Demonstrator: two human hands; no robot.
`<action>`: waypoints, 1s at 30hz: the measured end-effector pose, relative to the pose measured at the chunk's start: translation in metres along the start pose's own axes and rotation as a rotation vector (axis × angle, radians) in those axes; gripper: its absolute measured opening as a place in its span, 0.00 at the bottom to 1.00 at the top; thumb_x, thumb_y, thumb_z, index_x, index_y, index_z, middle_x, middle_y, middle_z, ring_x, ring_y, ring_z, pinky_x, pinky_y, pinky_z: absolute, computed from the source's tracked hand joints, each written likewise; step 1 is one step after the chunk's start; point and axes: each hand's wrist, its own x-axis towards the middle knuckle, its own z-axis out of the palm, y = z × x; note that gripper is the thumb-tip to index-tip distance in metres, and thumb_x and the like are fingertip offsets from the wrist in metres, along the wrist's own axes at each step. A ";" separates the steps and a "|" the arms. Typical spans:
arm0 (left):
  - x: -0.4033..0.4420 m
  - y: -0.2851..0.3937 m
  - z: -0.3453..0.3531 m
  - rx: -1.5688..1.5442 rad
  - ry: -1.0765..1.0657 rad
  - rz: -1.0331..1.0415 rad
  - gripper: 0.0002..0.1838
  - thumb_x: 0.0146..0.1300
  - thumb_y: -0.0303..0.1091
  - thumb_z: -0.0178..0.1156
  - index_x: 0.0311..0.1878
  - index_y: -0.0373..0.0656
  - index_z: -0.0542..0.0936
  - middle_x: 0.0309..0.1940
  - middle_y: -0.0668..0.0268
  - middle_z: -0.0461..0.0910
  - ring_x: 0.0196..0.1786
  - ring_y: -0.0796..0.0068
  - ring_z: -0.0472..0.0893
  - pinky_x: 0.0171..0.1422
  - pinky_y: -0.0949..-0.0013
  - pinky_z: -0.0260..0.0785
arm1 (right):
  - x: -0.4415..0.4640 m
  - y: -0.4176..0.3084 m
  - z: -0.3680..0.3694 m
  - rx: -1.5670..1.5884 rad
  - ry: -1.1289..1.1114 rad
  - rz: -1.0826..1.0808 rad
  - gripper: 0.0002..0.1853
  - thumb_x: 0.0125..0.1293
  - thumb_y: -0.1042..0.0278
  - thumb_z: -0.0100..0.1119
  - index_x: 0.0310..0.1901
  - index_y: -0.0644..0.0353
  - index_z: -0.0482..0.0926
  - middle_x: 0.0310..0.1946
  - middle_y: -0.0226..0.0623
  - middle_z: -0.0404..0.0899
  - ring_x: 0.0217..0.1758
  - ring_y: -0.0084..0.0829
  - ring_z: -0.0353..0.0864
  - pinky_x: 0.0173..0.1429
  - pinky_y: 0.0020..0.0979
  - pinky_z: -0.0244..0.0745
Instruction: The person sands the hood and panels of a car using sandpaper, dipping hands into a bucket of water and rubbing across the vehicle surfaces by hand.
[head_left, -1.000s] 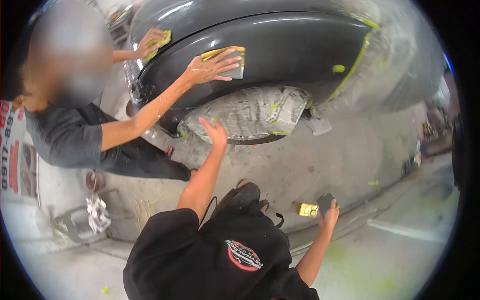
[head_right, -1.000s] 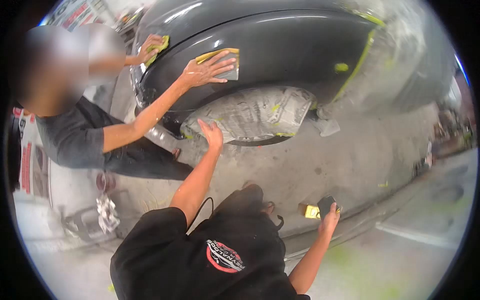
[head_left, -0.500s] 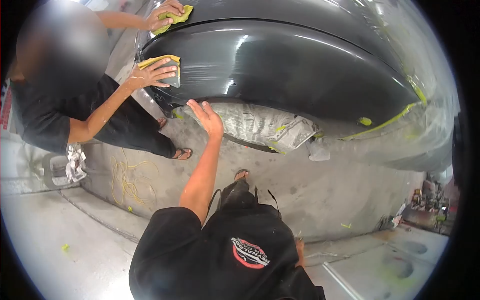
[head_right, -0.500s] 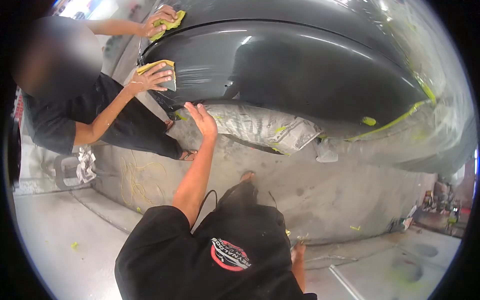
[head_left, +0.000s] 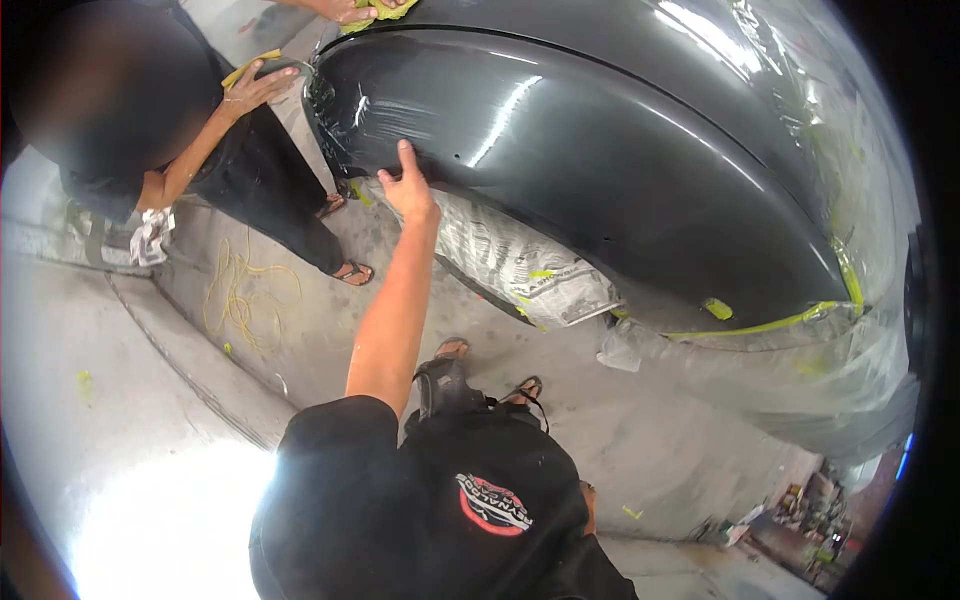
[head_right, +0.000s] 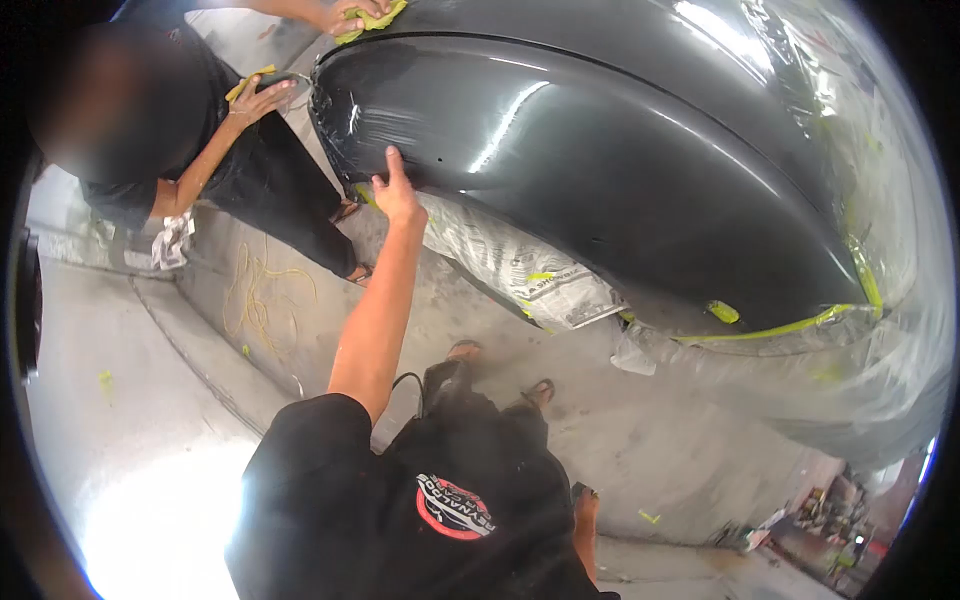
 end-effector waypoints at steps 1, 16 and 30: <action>-0.012 -0.005 0.004 0.008 -0.021 0.039 0.62 0.63 0.54 0.76 0.80 0.19 0.48 0.76 0.47 0.67 0.75 0.59 0.70 0.79 0.62 0.63 | 0.021 0.001 -0.011 0.016 0.012 -0.031 0.21 0.75 0.53 0.56 0.39 0.68 0.80 0.29 0.41 0.82 0.31 0.34 0.79 0.32 0.44 0.71; -0.270 -0.068 0.077 0.462 -0.030 0.249 0.64 0.64 0.59 0.73 0.82 0.22 0.45 0.85 0.37 0.40 0.88 0.47 0.41 0.90 0.54 0.35 | 0.115 -0.021 -0.121 0.415 -0.124 0.191 0.17 0.75 0.54 0.56 0.38 0.62 0.78 0.25 0.35 0.76 0.26 0.32 0.76 0.29 0.42 0.70; -0.361 -0.128 0.047 0.678 -0.297 0.492 0.73 0.53 0.57 0.81 0.85 0.32 0.40 0.85 0.36 0.37 0.86 0.37 0.43 0.87 0.43 0.42 | 0.150 -0.014 -0.116 0.300 -0.197 0.124 0.15 0.75 0.56 0.57 0.39 0.61 0.78 0.25 0.36 0.76 0.26 0.34 0.76 0.28 0.42 0.70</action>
